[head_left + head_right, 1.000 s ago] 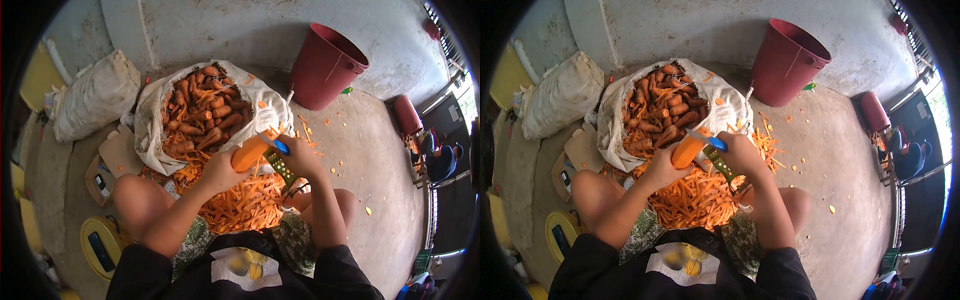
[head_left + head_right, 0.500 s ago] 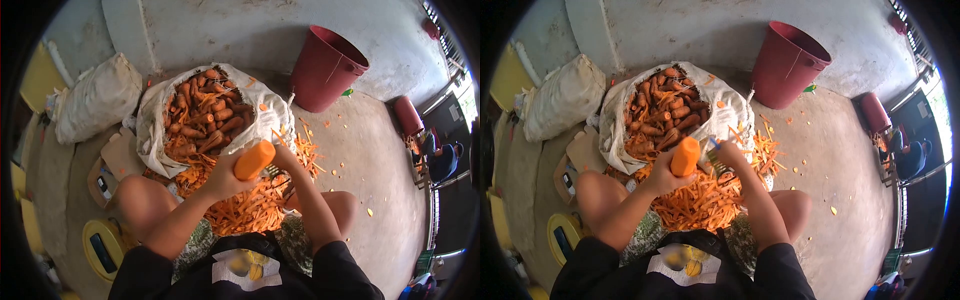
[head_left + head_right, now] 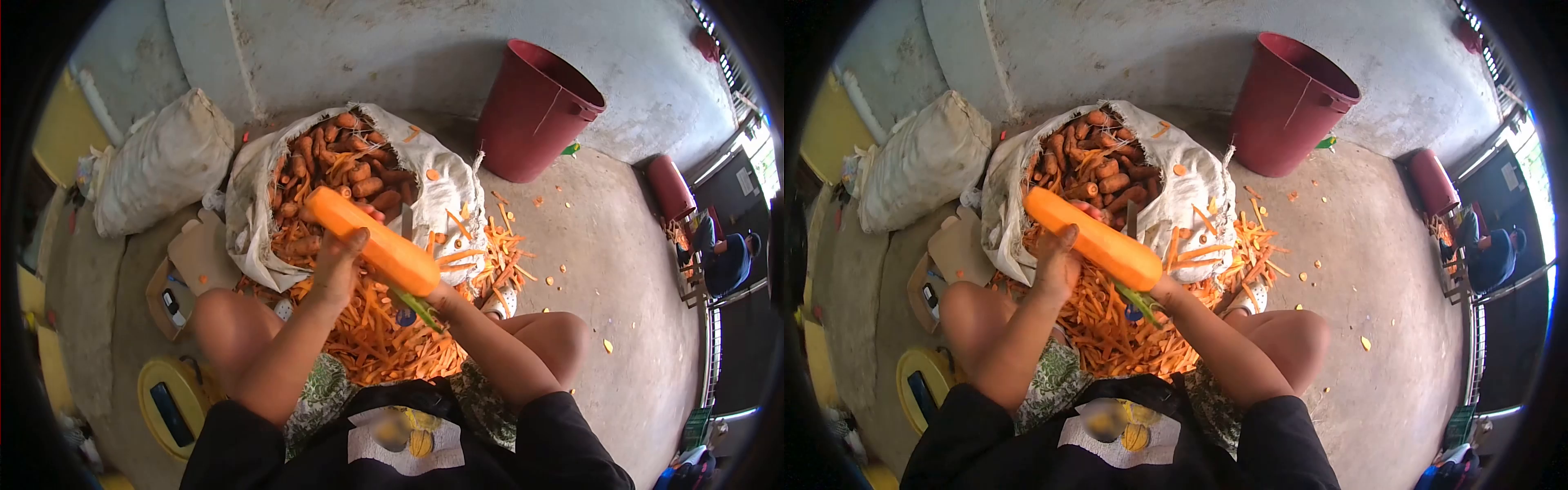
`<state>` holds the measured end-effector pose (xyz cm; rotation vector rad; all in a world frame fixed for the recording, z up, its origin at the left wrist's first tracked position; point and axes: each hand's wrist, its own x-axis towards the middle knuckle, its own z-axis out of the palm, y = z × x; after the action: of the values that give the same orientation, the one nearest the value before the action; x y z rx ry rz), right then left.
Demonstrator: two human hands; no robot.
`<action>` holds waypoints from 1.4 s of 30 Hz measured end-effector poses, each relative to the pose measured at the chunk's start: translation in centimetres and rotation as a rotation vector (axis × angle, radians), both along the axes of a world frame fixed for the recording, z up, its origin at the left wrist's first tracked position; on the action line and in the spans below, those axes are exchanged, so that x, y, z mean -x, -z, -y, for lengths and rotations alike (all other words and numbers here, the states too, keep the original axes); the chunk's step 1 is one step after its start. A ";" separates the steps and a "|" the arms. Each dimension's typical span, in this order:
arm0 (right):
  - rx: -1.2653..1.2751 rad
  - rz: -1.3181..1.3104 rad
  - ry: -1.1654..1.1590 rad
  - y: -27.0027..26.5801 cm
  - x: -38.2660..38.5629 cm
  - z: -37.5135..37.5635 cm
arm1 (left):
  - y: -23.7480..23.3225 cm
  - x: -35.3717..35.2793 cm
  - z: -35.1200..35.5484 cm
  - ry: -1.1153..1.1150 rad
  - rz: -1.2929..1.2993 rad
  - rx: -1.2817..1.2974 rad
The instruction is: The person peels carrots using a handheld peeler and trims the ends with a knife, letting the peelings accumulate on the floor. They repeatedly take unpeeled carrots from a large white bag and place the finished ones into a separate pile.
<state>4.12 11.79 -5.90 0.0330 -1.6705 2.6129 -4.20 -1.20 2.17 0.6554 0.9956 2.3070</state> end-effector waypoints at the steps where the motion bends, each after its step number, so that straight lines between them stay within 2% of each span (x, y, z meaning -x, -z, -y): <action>1: -0.001 -0.002 0.003 -1.0 -0.4 -0.5 | -0.1 0.7 0.5 0.003 -0.002 -0.001; 3: -0.113 0.163 0.116 -3.1 -1.2 -1.7 | -0.6 1.9 1.7 -0.027 -0.075 0.128; 4: -0.169 0.246 0.171 -3.9 -1.6 -2.3 | -1.4 2.3 2.5 0.111 0.005 0.158; 5: -0.225 0.329 0.226 -4.3 -1.8 -3.0 | -1.3 2.8 2.9 0.113 0.005 0.160; 6: -0.118 0.362 0.247 -4.4 -2.0 -3.7 | -1.2 3.3 3.3 0.205 0.006 0.186; 7: -0.117 0.360 0.250 -4.1 -2.1 -4.5 | -1.2 3.6 3.5 0.297 0.007 0.211; 9: -0.046 0.284 0.291 -3.5 -2.3 -5.9 | -1.8 4.0 3.9 0.309 -0.033 0.221; 11: -0.083 0.330 0.355 -6.2 -2.7 -5.4 | -2.9 4.6 4.7 0.551 -0.108 0.348; 13: -0.035 0.287 0.350 -7.1 -3.0 -5.6 | -2.1 4.4 4.4 0.597 -0.122 0.349; 15: -0.016 0.324 0.376 -7.7 -2.8 -5.0 | -1.0 3.4 3.6 0.693 -0.182 0.519; 16: 0.001 0.270 0.394 -7.8 -2.6 -4.5 | -0.4 2.6 2.9 0.680 -0.291 0.573; 17: 0.018 0.216 0.412 -7.8 -2.5 -4.1 | 0.8 2.1 2.3 0.679 -0.291 0.575; 18: 0.020 0.215 0.410 -7.3 -2.3 -3.9 | 2.1 1.8 1.6 0.755 -0.453 0.679; 19: -0.124 0.228 0.378 -6.9 -2.1 -3.7 | 2.6 1.4 1.2 0.826 -0.617 0.780; 20: -0.270 0.240 0.345 -6.6 -1.9 -3.6 | 3.0 0.9 1.1 0.822 -0.616 0.780; 22: -0.284 0.278 0.356 -7.1 -2.1 -3.4 | 3.4 0.1 0.8 0.763 -0.594 0.571; 23: -0.296 0.316 0.370 -7.9 -2.4 -3.2 | 2.4 -0.4 0.6 0.764 -0.594 0.569; 24: -0.399 0.384 0.349 -9.1 -2.9 -3.4 | 1.2 -0.8 0.6 0.584 -0.636 0.563; 25: -0.400 0.385 0.350 -9.0 -3.1 -3.8 | 0.4 -1.0 0.5 0.403 -0.674 0.554; 26: -0.658 0.321 0.375 -8.8 -3.4 -4.3 | 0.6 -0.9 0.4 0.403 -0.674 0.553; 27: -0.916 0.250 0.396 -8.7 -3.5 -4.6 | 1.1 -0.7 0.1 0.251 -0.709 0.608; 28: -0.977 0.285 0.426 -9.9 -3.9 -4.3 | 1.5 -0.5 -0.1 0.096 -0.740 0.660; 29: -0.978 0.283 0.423 -10.1 -3.9 -4.1 | 1.7 -0.4 -0.1 0.092 -0.739 0.661; 31: -0.911 0.410 0.431 -10.2 -3.8 -3.9 | 2.0 -0.2 -0.3 -0.101 -0.886 0.895; 32: -0.853 0.369 0.462 -8.7 -3.5 -4.2 | 2.1 -0.3 -0.4 -0.101 -0.886 0.894; 34: -0.821 0.347 0.499 -6.7 -3.0 -4.3 | 2.3 -0.6 -0.4 -0.161 -1.043 0.930; 35: -0.789 0.325 0.536 -6.2 -2.8 -4.3 | 2.5 -0.5 -0.4 -0.159 -1.042 0.932; 37: -0.785 0.382 0.501 -6.0 -2.7 -4.3 | 2.9 -0.5 -0.2 0.010 -1.110 0.828; 41: -0.776 0.436 0.433 -6.1 -2.3 -4.2 | 3.2 -1.3 -0.5 0.010 -0.970 0.753; 42: -0.788 0.421 0.405 -6.0 -2.2 -4.3 | 2.9 -1.5 -0.6 0.020 -0.867 0.722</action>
<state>6.34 16.07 0.07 -0.7766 -2.4090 1.6188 -2.69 -0.56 -0.70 1.3330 2.0298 1.4069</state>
